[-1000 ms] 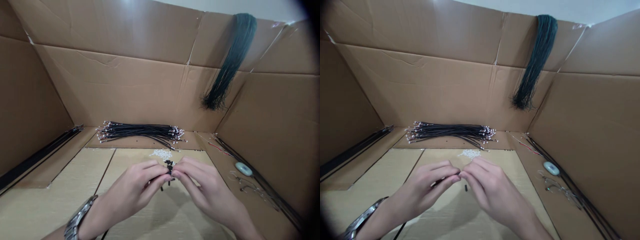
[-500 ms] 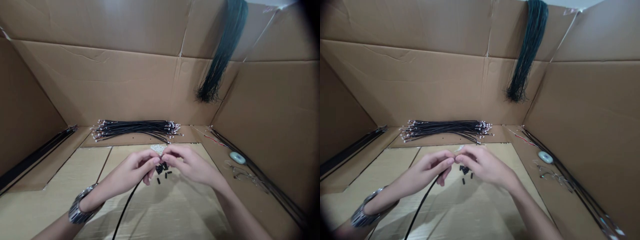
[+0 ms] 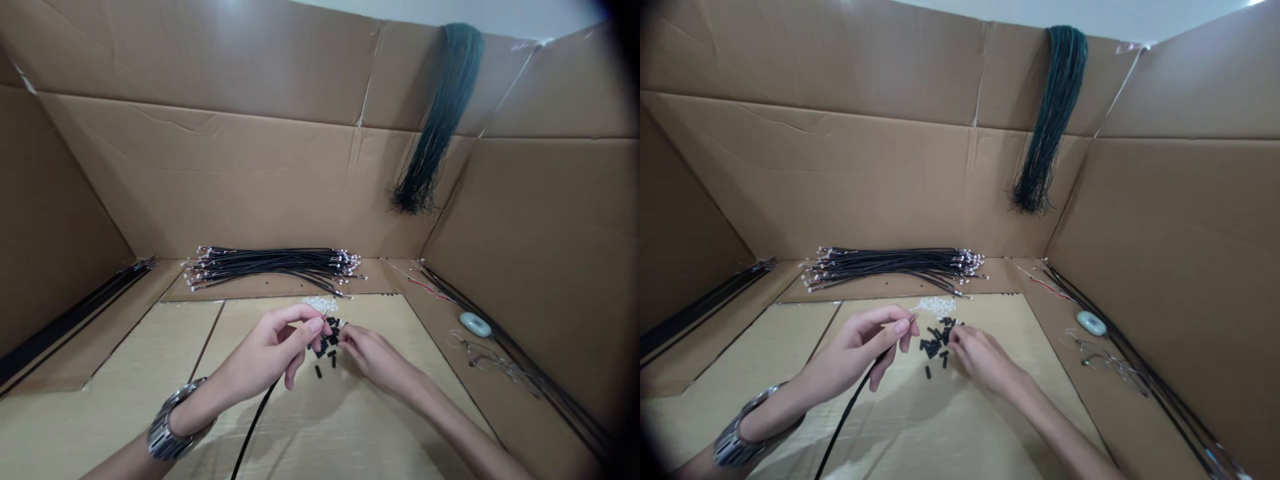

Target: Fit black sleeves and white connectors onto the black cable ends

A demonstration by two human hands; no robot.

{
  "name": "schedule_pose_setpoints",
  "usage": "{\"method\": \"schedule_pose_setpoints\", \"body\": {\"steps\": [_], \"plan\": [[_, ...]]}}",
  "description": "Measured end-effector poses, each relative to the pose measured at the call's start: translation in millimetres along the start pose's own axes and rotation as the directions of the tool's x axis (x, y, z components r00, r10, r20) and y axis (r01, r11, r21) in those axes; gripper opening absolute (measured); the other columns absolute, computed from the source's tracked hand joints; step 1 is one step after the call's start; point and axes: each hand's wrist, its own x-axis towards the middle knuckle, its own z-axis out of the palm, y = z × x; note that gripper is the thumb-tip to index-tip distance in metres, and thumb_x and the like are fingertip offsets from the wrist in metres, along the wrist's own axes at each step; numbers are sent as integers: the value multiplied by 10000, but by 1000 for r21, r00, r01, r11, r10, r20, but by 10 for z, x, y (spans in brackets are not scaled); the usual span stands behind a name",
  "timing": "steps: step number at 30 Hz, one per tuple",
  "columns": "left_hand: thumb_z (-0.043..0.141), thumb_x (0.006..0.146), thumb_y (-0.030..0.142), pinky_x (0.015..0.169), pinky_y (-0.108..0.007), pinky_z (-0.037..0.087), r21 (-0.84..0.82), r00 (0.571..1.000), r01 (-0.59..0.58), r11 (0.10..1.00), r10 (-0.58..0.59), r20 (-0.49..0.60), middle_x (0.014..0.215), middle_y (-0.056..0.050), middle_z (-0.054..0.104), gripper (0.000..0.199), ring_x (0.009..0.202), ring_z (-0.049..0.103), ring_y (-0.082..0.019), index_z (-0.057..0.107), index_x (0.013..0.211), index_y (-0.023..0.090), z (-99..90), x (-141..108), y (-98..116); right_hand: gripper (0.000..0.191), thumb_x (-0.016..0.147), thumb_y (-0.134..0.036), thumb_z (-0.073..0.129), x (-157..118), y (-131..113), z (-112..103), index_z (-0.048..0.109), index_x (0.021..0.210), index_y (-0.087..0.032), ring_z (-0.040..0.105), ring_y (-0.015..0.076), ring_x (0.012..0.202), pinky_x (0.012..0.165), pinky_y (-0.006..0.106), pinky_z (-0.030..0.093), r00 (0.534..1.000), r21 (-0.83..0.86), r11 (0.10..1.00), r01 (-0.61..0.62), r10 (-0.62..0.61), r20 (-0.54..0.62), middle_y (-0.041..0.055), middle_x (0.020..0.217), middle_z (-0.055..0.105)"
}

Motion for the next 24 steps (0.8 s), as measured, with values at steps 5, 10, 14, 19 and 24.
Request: {"method": "schedule_pose_setpoints", "body": {"steps": [5,10,14,19,24], "plan": [[538,966,460,332,-88,289,-138,999,8,990,-14,-46,518,89,445,304,315,375,-9,625,939,170,17,-40,55,71,976,-266,560,193,-456,-514,618,969,-226,639,142,789,721,261,496,999,176,984,27,-19,-49,-4,870,685],[554,944,500,287,-91,202,-223,995,-20,975,-3,-101,442,126,312,314,296,219,-17,606,938,191,52,-97,76,94,924,-188,638,204,-977,-731,676,983,-250,640,133,816,721,252,499,954,252,935,249,-192,-230,-11,900,693],[556,954,462,368,-103,308,-148,984,-87,985,63,-164,479,92,415,317,335,394,-20,588,850,165,75,-144,89,167,908,-118,631,181,-1115,-646,689,995,-249,650,128,827,730,247,509,935,254,917,306,-241,-259,-11,908,707],[550,962,425,418,-130,400,-143,987,-122,982,105,-120,662,29,567,305,400,503,-29,591,841,149,99,-170,116,122,891,-163,669,191,-1135,-578,709,955,-258,670,138,820,691,245,530,943,307,918,250,-158,-294,-8,895,727],[549,972,367,437,-119,422,-125,984,-154,980,141,-105,646,38,546,271,415,483,-20,605,824,147,110,-193,157,95,878,-171,689,186,-1139,-560,718,914,-254,687,145,804,660,241,543,940,328,912,245,-141,-310,-5,872,745]]}}
